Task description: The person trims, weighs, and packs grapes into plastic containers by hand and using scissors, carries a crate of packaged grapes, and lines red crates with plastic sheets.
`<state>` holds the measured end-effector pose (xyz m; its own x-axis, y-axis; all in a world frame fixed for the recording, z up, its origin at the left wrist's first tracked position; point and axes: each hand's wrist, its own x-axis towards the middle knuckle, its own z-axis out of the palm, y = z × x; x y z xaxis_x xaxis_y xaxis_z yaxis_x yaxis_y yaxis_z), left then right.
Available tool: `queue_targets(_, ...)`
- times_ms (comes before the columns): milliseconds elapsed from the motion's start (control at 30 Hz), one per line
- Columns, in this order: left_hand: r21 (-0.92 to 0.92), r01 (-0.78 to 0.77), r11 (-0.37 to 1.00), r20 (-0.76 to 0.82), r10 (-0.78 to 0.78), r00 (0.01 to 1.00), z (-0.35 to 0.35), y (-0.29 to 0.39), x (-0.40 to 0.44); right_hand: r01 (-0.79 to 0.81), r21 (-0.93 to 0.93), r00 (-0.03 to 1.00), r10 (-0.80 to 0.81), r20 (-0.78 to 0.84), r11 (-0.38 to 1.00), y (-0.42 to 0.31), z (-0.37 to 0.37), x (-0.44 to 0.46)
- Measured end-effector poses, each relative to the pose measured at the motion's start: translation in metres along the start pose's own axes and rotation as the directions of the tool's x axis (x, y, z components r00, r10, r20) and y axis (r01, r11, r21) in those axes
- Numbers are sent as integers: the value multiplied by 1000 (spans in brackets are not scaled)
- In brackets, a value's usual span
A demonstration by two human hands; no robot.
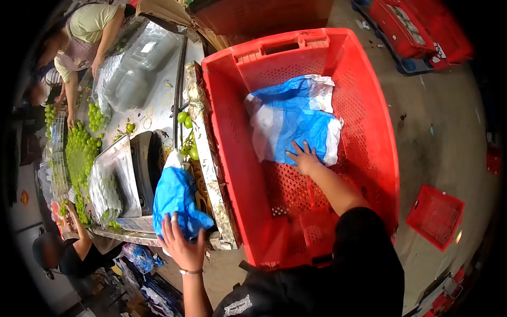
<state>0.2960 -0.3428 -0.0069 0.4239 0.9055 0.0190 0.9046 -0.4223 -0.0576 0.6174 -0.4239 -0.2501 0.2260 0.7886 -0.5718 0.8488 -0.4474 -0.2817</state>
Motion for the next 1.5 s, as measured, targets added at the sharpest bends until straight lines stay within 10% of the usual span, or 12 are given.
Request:
queue_targets(233,-30,-146,989,70,148,987,-10,-13,4,121,2,989,-120,88,993,43,5,-14)
queue_targets(400,-79,-213,974,189,224,956,-33,-23,2,342,68,801,-254,-542,937,-1,-16,-38)
queue_targets(633,-325,-342,882,93,390,916,-6,-108,-10,640,516,701,-158,-695,569,-163,-90,-157)
queue_targets(733,-597,-362,716,-205,300,932,-25,-124,-19,728,638,671,-71,-738,249,-215,-95,-186)
queue_targets(800,-910,118,-398,128,0,992,-33,-130,-32,715,694,697,-23,-716,82,-244,-102,-196)
queue_targets(833,-814,177,-554,172,62,983,-40,-127,-38,704,710,709,24,-704,24,-255,-103,-195)
queue_targets(967,-783,292,-549,209,209,955,-30,-130,-56,196,792,908,-199,-370,-578,-257,-121,-199)
queue_targets(1033,-699,272,-661,185,200,962,-42,-140,-56,329,746,923,29,-384,-580,-271,-139,-221)
queue_targets(1167,-877,221,-427,123,246,961,-30,-161,-61,480,717,817,-39,-575,-506,-243,-134,-219)
queue_targets(1300,-842,288,-456,143,325,935,-39,-153,-65,633,760,774,-146,-616,147,-254,-127,-205)
queue_targets(1433,-843,340,-416,288,184,940,-14,-174,-53,610,761,785,36,-619,-219,-259,-127,-215)
queue_targets(1500,-832,-132,539,-342,-311,886,6,-167,-57,648,707,724,61,-687,281,-243,-100,-196)
